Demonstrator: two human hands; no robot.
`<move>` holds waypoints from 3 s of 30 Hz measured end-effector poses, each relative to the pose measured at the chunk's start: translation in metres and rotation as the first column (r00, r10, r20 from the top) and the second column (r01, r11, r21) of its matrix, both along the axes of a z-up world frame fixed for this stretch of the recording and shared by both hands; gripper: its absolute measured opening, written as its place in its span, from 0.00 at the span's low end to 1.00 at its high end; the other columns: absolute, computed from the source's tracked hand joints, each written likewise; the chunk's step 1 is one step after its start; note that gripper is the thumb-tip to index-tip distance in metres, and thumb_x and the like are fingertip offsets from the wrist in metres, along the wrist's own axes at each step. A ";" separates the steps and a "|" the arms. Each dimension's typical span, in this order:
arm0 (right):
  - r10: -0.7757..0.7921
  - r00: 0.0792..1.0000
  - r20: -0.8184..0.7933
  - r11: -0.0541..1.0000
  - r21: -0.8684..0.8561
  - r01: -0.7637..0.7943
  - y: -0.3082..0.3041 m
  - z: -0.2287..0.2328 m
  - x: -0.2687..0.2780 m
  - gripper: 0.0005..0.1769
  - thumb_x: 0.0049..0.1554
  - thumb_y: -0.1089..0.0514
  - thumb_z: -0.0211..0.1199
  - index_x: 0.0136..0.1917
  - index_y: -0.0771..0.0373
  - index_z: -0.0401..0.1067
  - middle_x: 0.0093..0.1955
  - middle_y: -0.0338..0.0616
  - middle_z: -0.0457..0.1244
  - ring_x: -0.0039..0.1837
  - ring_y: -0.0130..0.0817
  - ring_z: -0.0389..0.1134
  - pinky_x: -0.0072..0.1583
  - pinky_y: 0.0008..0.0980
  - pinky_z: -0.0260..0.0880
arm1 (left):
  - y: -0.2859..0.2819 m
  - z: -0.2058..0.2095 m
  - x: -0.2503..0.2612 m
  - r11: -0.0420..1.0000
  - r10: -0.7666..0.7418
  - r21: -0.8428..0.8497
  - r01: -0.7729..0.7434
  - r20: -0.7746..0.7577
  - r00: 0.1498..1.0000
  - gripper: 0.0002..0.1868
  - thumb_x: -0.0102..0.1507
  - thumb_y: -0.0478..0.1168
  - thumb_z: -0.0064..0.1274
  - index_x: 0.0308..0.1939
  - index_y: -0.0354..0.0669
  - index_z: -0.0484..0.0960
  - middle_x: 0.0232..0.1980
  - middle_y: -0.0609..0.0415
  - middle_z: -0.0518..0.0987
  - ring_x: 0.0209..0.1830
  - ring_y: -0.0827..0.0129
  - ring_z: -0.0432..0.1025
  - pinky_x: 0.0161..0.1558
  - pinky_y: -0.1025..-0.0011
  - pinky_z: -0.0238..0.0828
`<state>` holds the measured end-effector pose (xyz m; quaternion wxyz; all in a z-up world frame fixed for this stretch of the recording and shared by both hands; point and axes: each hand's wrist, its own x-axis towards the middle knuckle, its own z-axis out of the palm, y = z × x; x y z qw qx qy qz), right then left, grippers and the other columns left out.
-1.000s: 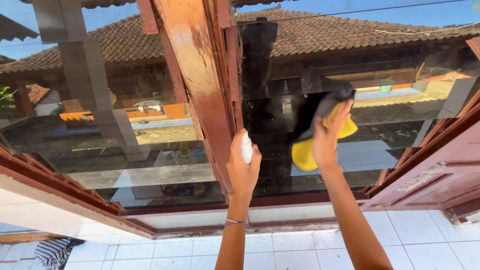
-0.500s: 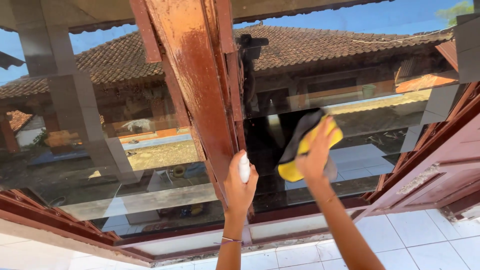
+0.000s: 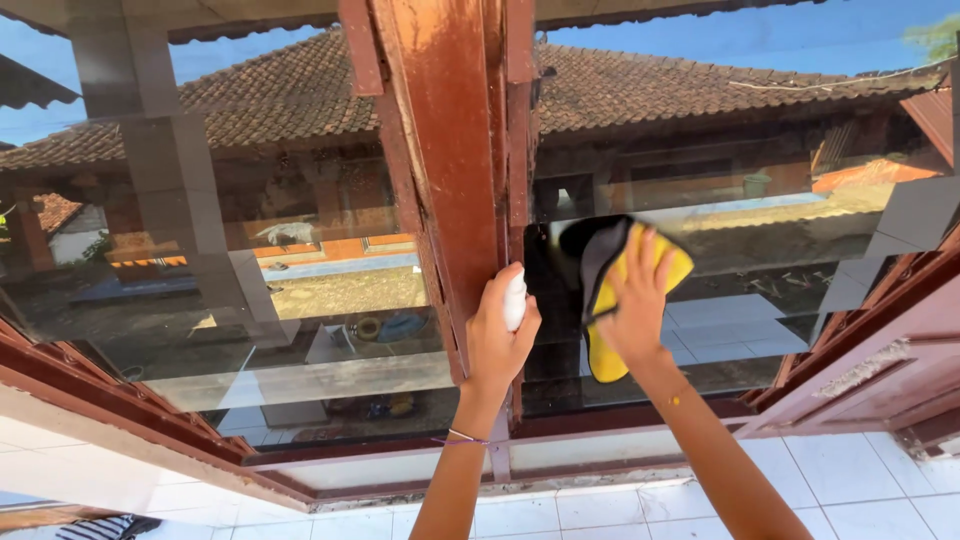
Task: Clean the glass panes of a window using a spray and a cloth.
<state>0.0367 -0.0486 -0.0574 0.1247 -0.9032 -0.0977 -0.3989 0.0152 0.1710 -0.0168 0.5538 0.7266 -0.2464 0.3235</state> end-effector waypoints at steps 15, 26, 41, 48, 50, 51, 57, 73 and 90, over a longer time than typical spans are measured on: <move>0.056 0.998 0.028 0.998 0.009 -0.057 0.047 0.012 0.017 0.35 0.39 0.63 0.56 0.62 0.72 0.72 0.82 0.69 0.49 0.86 0.65 0.36 0.81 0.68 0.25 | 0.012 -0.003 0.005 0.999 -0.030 -0.031 0.028 -0.062 0.998 0.27 0.65 0.39 0.58 0.68 0.47 0.72 0.51 0.41 0.84 0.46 0.50 0.82 0.45 0.62 0.79; 0.229 0.970 0.081 0.973 -0.026 -0.227 0.064 0.003 0.016 0.27 0.49 0.55 0.65 0.58 0.76 0.74 0.78 0.71 0.54 0.85 0.67 0.41 0.81 0.69 0.25 | 0.019 -0.002 0.006 0.997 -0.071 -0.016 0.072 0.043 0.997 0.29 0.64 0.36 0.55 0.70 0.48 0.69 0.56 0.39 0.82 0.49 0.46 0.81 0.46 0.61 0.79; 0.193 0.977 0.087 0.981 -0.050 -0.189 0.064 0.024 0.009 0.28 0.46 0.57 0.61 0.58 0.73 0.75 0.81 0.65 0.52 0.85 0.63 0.40 0.80 0.69 0.24 | 0.015 -0.004 0.008 0.997 -0.065 -0.032 0.064 -0.020 0.998 0.29 0.64 0.37 0.56 0.70 0.50 0.69 0.52 0.39 0.83 0.46 0.48 0.82 0.46 0.62 0.79; 0.112 0.993 -0.023 0.994 0.005 -0.112 0.079 0.054 0.030 0.35 0.41 0.55 0.62 0.61 0.76 0.73 0.73 0.63 0.54 0.82 0.60 0.42 0.83 0.69 0.26 | 0.015 0.004 0.002 0.995 -0.077 -0.059 0.075 -0.030 0.997 0.29 0.65 0.38 0.57 0.70 0.48 0.68 0.49 0.39 0.83 0.44 0.52 0.83 0.43 0.63 0.78; 0.152 0.988 0.021 0.988 -0.027 -0.151 0.079 0.033 0.021 0.35 0.44 0.55 0.63 0.62 0.76 0.73 0.77 0.64 0.52 0.84 0.61 0.39 0.82 0.68 0.25 | 0.016 0.002 0.005 0.995 -0.089 -0.053 0.087 -0.028 0.996 0.30 0.63 0.38 0.57 0.69 0.48 0.68 0.50 0.39 0.83 0.41 0.52 0.82 0.41 0.63 0.78; 0.191 0.980 0.062 0.981 -0.059 -0.187 0.079 0.022 0.016 0.34 0.46 0.54 0.64 0.63 0.77 0.73 0.80 0.65 0.50 0.86 0.62 0.36 0.82 0.68 0.25 | 0.017 0.001 0.006 0.994 -0.101 -0.046 0.100 -0.029 0.994 0.31 0.61 0.38 0.56 0.69 0.47 0.68 0.51 0.39 0.83 0.38 0.53 0.81 0.39 0.64 0.78; -0.029 0.992 -0.121 0.942 -0.336 -0.014 0.058 0.003 -0.002 0.37 0.35 0.58 0.62 0.60 0.67 0.76 0.83 0.59 0.49 0.85 0.56 0.37 0.79 0.63 0.26 | 0.014 -0.002 0.007 0.998 -0.051 -0.033 0.050 -0.033 0.998 0.27 0.65 0.38 0.56 0.69 0.49 0.70 0.45 0.41 0.83 0.39 0.56 0.83 0.42 0.65 0.79; -0.084 0.979 -0.187 0.982 -0.184 0.050 0.002 -0.047 -0.010 0.41 0.32 0.58 0.68 0.62 0.68 0.74 0.83 0.63 0.45 0.85 0.60 0.35 0.79 0.65 0.28 | 0.007 -0.002 0.005 1.000 -0.006 -0.017 0.007 0.032 0.999 0.27 0.65 0.36 0.56 0.69 0.46 0.71 0.55 0.41 0.83 0.48 0.51 0.82 0.47 0.63 0.80; -0.096 0.991 -0.091 0.982 0.155 0.110 -0.056 -0.044 -0.009 0.46 0.38 0.64 0.64 0.72 0.58 0.63 0.85 0.58 0.42 0.86 0.62 0.35 0.82 0.59 0.29 | -0.029 -0.007 -0.008 0.998 0.040 -0.056 -0.041 -0.022 0.999 0.27 0.66 0.36 0.55 0.69 0.48 0.69 0.43 0.46 0.83 0.36 0.64 0.81 0.38 0.67 0.79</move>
